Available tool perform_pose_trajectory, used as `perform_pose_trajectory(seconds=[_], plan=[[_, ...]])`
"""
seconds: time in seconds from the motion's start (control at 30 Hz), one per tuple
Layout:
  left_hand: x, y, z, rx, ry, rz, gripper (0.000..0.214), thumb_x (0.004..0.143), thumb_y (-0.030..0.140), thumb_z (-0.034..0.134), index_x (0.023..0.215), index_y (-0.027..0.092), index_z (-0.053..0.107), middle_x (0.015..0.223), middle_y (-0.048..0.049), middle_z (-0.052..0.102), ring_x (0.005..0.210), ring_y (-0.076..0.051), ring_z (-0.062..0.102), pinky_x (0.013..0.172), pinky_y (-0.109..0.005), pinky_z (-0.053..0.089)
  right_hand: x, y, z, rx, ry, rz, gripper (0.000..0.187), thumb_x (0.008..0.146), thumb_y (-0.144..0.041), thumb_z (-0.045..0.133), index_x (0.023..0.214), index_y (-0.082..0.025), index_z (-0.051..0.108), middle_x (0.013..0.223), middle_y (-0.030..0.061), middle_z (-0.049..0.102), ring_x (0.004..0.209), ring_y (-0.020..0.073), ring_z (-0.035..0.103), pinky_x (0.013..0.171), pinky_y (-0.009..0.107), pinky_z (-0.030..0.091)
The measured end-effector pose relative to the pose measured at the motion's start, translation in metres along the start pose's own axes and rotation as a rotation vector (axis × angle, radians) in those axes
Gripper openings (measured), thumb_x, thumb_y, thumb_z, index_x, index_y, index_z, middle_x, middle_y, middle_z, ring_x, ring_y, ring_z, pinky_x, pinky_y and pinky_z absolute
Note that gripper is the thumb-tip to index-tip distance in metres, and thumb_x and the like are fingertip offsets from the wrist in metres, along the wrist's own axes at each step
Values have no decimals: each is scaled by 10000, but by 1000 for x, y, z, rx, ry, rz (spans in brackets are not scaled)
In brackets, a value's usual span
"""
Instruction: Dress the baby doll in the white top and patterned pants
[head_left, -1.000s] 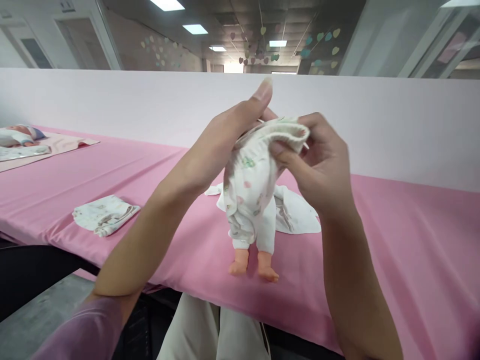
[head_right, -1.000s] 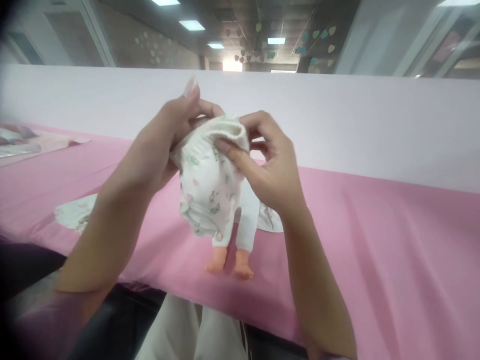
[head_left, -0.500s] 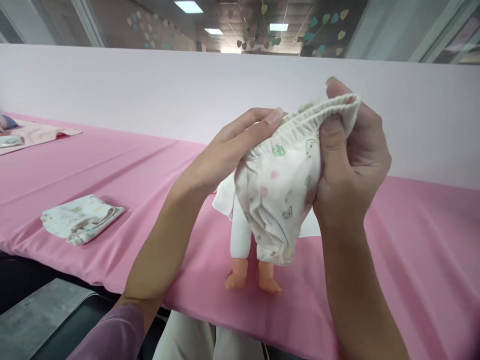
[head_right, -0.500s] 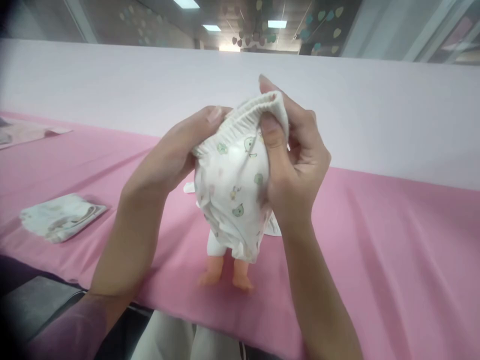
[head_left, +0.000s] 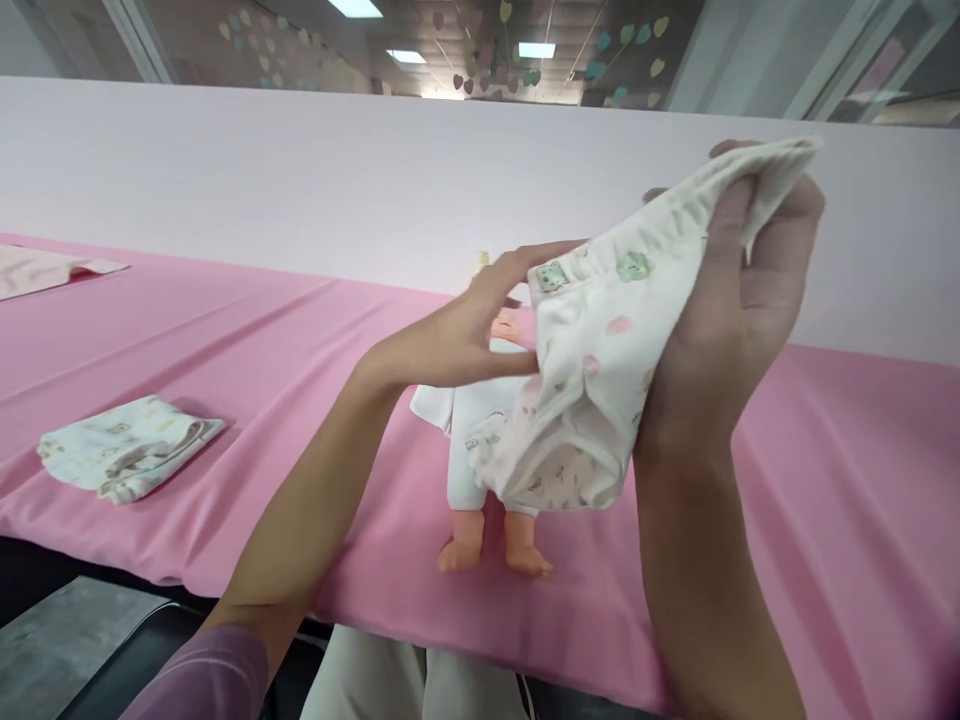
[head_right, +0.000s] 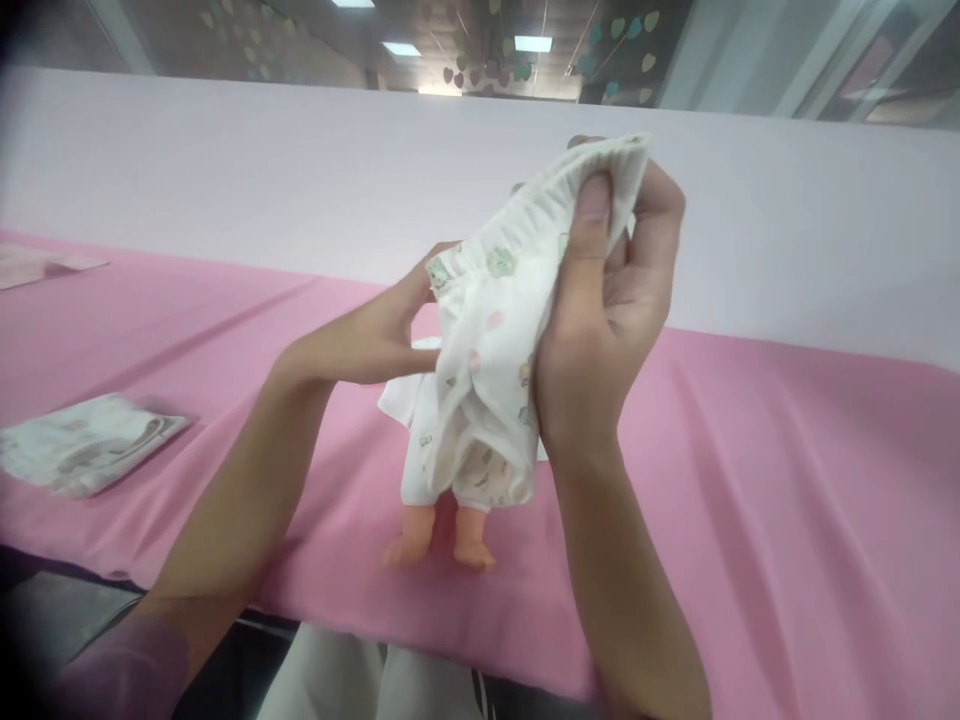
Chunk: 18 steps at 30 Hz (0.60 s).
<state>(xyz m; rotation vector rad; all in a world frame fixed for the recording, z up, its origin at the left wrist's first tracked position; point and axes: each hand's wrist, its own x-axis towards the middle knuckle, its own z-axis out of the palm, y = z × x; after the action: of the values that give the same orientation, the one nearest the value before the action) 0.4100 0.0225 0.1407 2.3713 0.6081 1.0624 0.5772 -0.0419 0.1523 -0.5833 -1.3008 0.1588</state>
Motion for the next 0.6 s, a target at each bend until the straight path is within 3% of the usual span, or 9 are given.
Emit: perform_pose_trajectory(seconds=[0.07, 0.13, 0.23, 0.37, 0.5, 0.6], plan=[[4, 8, 8, -143, -42, 99, 698, 756, 387, 891, 1384, 359, 587, 1397, -42, 598, 1479, -370, 493, 1126, -479, 526, -1, -2, 2, 48, 71, -9, 132, 1120, -282, 465, 1201, -201, 532, 1171, 76, 621, 1135, 229, 671, 1073, 446, 534], [7, 9, 15, -247, -36, 151, 627, 753, 378, 885, 1321, 348, 619, 1346, -30, 625, 1432, -360, 552, 1088, -460, 557, 0, -1, 1, 24, 84, -27, 119, 1113, -247, 485, 1168, -194, 577, 1087, 57, 635, 1072, 216, 683, 1030, 438, 556], [9, 0, 19, -389, 53, 214, 441, 748, 419, 879, 1116, 281, 680, 1139, -29, 668, 1281, -370, 656, 959, -453, 609, 3, 4, -5, -40, 112, -97, 145, 1105, -221, 464, 1130, -216, 607, 1068, 30, 614, 1103, 214, 687, 1031, 444, 553], [14, -16, 12, -455, 184, 352, 307, 841, 479, 802, 955, 229, 667, 909, -8, 562, 1010, -284, 718, 794, -401, 594, 8, 10, -15, -68, 156, -151, 172, 1093, -214, 473, 1093, -216, 645, 1062, 23, 614, 1113, 212, 685, 1063, 468, 536], [28, -25, -6, -548, 276, 569, 322, 798, 457, 861, 906, 210, 685, 900, -27, 534, 785, -168, 582, 656, -293, 496, 13, 5, -20, -153, 173, -308, 279, 1055, -146, 456, 1059, -223, 725, 1187, 13, 659, 1284, 253, 648, 1132, 479, 480], [31, -23, -15, -625, 277, 641, 410, 739, 527, 912, 869, 228, 664, 938, -52, 584, 781, -199, 582, 621, -320, 469, 14, -6, -24, -166, 168, -331, 354, 985, -75, 468, 1075, -261, 755, 1217, -10, 694, 1336, 309, 646, 1152, 489, 500]])
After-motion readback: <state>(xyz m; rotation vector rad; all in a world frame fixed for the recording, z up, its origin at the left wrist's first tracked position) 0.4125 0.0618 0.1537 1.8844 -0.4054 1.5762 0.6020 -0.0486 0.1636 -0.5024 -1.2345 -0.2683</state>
